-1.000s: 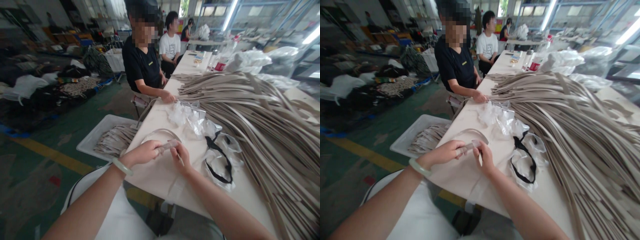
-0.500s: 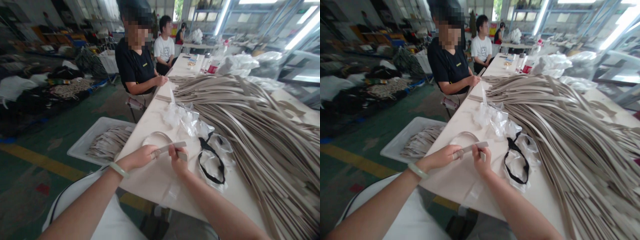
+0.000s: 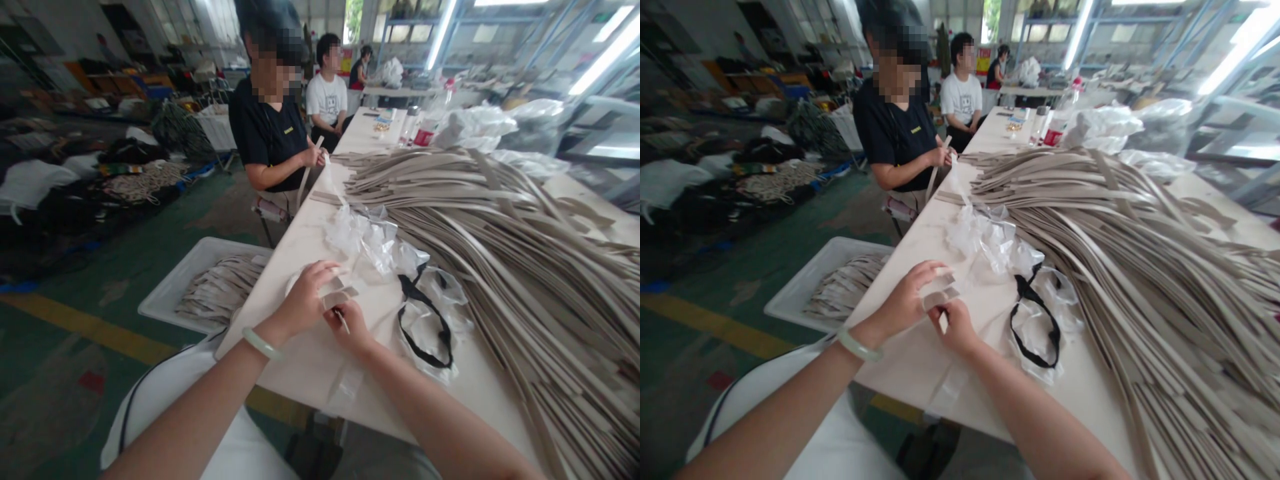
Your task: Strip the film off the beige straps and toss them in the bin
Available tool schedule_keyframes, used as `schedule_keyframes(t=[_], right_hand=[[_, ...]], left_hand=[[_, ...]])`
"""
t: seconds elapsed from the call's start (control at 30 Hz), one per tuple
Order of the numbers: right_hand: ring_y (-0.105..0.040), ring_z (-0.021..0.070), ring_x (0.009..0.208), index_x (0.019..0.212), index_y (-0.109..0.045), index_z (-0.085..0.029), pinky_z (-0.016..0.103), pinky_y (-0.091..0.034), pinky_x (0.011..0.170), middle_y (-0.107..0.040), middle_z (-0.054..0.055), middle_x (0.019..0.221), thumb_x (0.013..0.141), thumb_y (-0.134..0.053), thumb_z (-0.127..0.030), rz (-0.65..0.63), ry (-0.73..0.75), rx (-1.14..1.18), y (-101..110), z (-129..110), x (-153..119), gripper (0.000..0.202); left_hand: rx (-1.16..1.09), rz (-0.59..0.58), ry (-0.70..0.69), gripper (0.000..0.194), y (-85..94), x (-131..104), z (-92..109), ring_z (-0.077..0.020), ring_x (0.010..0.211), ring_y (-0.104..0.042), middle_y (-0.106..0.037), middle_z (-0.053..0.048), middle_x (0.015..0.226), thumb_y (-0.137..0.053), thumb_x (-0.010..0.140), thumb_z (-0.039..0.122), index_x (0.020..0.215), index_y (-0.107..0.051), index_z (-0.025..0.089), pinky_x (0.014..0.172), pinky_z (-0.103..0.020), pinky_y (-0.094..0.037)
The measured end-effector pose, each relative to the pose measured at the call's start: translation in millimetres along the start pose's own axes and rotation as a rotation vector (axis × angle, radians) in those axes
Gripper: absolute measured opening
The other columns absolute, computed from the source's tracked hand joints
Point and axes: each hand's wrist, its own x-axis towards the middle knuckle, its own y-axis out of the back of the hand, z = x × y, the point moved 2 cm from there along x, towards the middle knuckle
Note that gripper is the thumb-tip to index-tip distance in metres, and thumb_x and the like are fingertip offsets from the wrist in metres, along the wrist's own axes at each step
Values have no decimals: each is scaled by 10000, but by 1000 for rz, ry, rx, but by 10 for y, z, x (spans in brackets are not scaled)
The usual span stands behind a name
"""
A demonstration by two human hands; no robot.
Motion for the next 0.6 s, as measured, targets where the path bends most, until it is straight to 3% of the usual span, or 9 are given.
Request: schedule_keyframes(t=[0.1,0.17,0.27,0.4,0.53,0.6], right_hand=[[-449,132,592,672,-589,-193,252,-383,569,-518,-6,628,851,-558,-361,-66,38,32,-46,-51,4,247],[-480,142,653,727,-601,-191,258,-405,617,-537,8,702,878,-543,-380,-81,39,44,-56,-91,14,248],[-435,121,588,667,-550,-194,240,-363,568,-467,-19,631,904,-524,-406,-101,-2,45,-64,-122,19,320],[-352,105,539,599,-469,-196,237,-293,525,-367,-43,561,926,-494,-413,-20,-60,15,-40,-119,13,393],[-408,116,573,654,-540,-186,242,-329,559,-462,-24,595,915,-502,-411,26,-76,3,-6,-108,32,347],[-422,119,570,688,-559,-184,244,-334,559,-484,-21,603,906,-510,-411,47,-81,4,4,-92,47,319]], left_hand=[[-80,84,67,114,1,63,108,-197,982,-611,-663,-66,1022,-617,848,251,792,-678,173,935,-291,-453],[-169,203,176,149,-5,71,103,-176,914,-624,-662,-59,1026,-596,863,282,820,-671,161,840,-260,-484],[-264,324,255,250,-14,58,17,-163,885,-628,-665,-62,1042,-567,889,388,904,-651,153,776,-236,-490],[-238,319,217,246,-17,57,-162,-177,888,-621,-671,-58,916,-674,808,385,850,-657,144,800,-250,-477],[-445,279,402,364,-33,42,-323,-140,642,-562,-633,-18,684,-723,733,485,782,-673,128,613,-240,-439],[-533,212,430,405,-51,27,-329,-132,612,-547,-635,-16,656,-719,725,521,769,-682,120,596,-239,-427]])
